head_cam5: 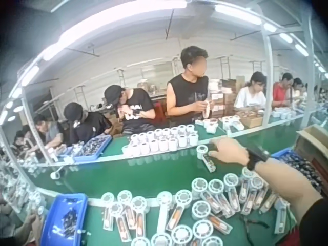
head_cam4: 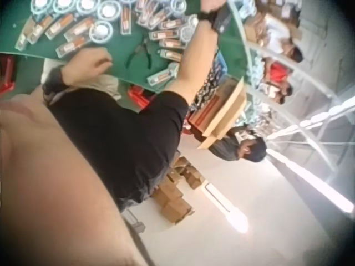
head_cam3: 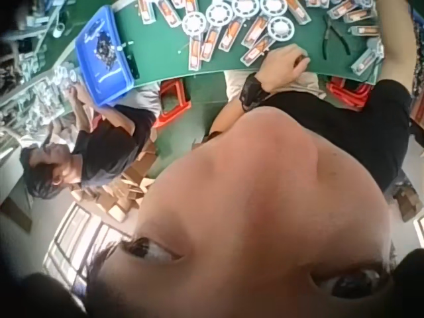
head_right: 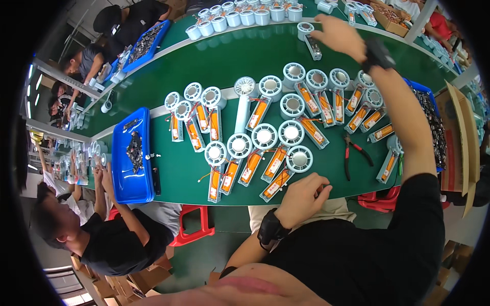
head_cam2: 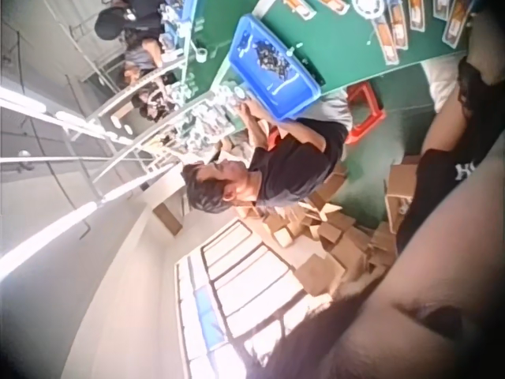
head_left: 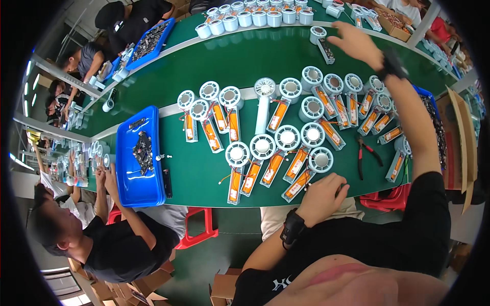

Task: Assembling small electronic components into plastic circular housings at an industrial workbench.

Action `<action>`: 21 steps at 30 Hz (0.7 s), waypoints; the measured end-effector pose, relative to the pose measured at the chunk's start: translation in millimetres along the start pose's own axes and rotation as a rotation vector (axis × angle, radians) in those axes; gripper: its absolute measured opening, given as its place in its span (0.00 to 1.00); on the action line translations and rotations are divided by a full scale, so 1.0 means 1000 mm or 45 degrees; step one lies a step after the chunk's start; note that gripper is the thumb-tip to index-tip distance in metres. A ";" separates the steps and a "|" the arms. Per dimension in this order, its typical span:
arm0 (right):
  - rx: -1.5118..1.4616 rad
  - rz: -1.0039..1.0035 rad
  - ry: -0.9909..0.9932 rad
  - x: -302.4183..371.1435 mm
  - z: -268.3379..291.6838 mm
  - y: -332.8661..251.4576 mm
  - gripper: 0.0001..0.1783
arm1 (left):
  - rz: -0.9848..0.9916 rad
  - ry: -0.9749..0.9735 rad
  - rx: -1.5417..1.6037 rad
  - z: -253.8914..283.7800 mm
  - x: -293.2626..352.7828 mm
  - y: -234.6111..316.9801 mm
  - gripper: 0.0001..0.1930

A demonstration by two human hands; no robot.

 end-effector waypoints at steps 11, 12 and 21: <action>0.049 -0.285 -0.030 0.321 0.085 0.019 0.23 | -0.066 0.077 -0.157 -0.001 0.002 0.008 0.05; 0.068 -0.309 -0.008 0.335 0.081 0.020 0.25 | -0.073 0.080 -0.179 -0.002 0.001 0.009 0.05; 0.025 -0.441 0.203 0.363 0.079 0.014 0.25 | 0.116 0.107 -0.171 -0.008 0.002 0.005 0.06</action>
Point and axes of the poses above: each hand's wrist, its own x-axis away from the middle knuckle, its own z-axis out of the back of the hand, y = z × x, the point moved 7 cm from there along -x, towards the middle knuckle, and after that the axes turned 10 degrees about -x, right-handed, at the moved point
